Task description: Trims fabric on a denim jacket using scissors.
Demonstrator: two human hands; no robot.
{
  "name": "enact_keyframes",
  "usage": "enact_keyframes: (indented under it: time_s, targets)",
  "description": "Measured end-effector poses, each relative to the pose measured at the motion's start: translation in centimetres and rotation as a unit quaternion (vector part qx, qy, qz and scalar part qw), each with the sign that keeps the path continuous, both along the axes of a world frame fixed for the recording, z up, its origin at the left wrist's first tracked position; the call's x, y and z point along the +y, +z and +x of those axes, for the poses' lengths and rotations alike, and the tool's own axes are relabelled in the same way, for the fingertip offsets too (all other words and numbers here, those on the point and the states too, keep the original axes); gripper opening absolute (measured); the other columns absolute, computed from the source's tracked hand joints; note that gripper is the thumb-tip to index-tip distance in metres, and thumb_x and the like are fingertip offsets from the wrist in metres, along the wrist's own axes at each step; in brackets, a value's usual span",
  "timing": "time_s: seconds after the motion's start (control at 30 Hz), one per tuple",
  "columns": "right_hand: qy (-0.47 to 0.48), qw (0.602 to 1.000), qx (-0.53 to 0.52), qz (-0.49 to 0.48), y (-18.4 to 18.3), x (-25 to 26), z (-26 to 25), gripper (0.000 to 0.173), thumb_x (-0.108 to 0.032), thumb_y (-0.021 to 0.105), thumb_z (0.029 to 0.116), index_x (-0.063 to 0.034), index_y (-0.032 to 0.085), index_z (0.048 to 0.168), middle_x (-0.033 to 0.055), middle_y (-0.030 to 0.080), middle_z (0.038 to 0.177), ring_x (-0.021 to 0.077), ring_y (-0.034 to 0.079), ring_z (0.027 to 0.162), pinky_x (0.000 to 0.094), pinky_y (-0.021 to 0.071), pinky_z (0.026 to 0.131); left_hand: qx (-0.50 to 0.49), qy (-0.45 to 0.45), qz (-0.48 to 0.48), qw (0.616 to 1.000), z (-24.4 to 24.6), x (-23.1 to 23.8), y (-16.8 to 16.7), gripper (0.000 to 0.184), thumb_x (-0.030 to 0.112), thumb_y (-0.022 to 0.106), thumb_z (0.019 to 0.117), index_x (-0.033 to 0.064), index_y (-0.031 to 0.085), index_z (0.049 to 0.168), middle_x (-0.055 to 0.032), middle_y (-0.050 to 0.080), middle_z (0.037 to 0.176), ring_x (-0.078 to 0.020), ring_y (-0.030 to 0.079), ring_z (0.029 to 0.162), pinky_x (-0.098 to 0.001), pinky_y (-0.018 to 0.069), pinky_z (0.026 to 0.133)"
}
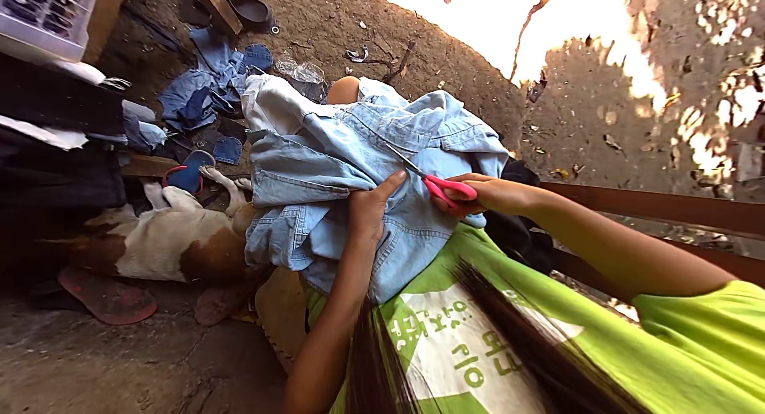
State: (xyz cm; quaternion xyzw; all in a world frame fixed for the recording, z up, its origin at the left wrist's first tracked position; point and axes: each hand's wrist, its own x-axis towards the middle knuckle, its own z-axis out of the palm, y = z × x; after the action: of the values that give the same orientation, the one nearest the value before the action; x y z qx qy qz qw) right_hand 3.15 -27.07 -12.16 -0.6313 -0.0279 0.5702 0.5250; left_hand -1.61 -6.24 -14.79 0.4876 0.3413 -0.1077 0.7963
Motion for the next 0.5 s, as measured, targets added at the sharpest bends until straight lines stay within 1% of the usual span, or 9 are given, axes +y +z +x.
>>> enact_keyframes:
  time_s: [0.1, 0.2, 0.37, 0.5]
  targets:
    - [-0.005, 1.0, -0.013, -0.012, 0.04, 0.18, -0.15, 0.038, -0.027, 0.029, 0.1035, -0.0171, 0.059, 0.082, -0.0119, 0.055, 0.065, -0.0062, 0.045, 0.054, 0.0118, 0.0325, 0.048, -0.005, -0.003, -0.008, 1.0, -0.09, 0.05, -0.14, 0.052, -0.002, 0.08, 0.0816, 0.0061, 0.058, 0.128, -0.0025, 0.068, 0.115, -0.0081, 0.065, 0.104, -0.0298, 0.0555, 0.09]
    - [-0.014, 1.0, -0.017, -0.005, -0.18, 0.19, -0.3, 0.038, -0.027, 0.03, 0.1031, -0.0173, 0.06, 0.082, -0.0114, 0.055, 0.067, -0.0056, 0.047, 0.057, 0.0119, 0.0342, 0.05, -0.005, -0.002, -0.011, 1.0, -0.1, 0.09, -0.16, 0.051, -0.002, 0.08, 0.0817, 0.0061, 0.058, 0.128, -0.0023, 0.068, 0.115, -0.0083, 0.065, 0.104, -0.0296, 0.0556, 0.09]
    - [-0.027, 0.999, -0.024, -0.003, -0.09, 0.52, -0.6, 0.037, -0.024, 0.029, 0.1023, -0.0164, 0.06, 0.083, -0.0117, 0.055, 0.067, -0.0065, 0.047, 0.057, 0.011, 0.0345, 0.05, -0.019, 0.001, -0.024, 1.0, -0.1, 0.2, -0.26, 0.048, -0.004, 0.079, 0.0817, 0.0075, 0.06, 0.124, -0.0003, 0.069, 0.111, -0.0068, 0.066, 0.102, -0.0283, 0.0565, 0.089]
    - [-0.036, 0.999, -0.022, 0.001, -0.15, 0.93, -0.76, 0.037, -0.027, 0.03, 0.1026, -0.0172, 0.06, 0.082, -0.0122, 0.055, 0.065, -0.0063, 0.046, 0.055, 0.0115, 0.0337, 0.049, -0.031, 0.006, -0.052, 0.998, -0.27, 0.42, -0.47, 0.047, -0.006, 0.078, 0.0809, 0.01, 0.062, 0.122, 0.0012, 0.071, 0.11, -0.0068, 0.067, 0.101, -0.0286, 0.0571, 0.088]
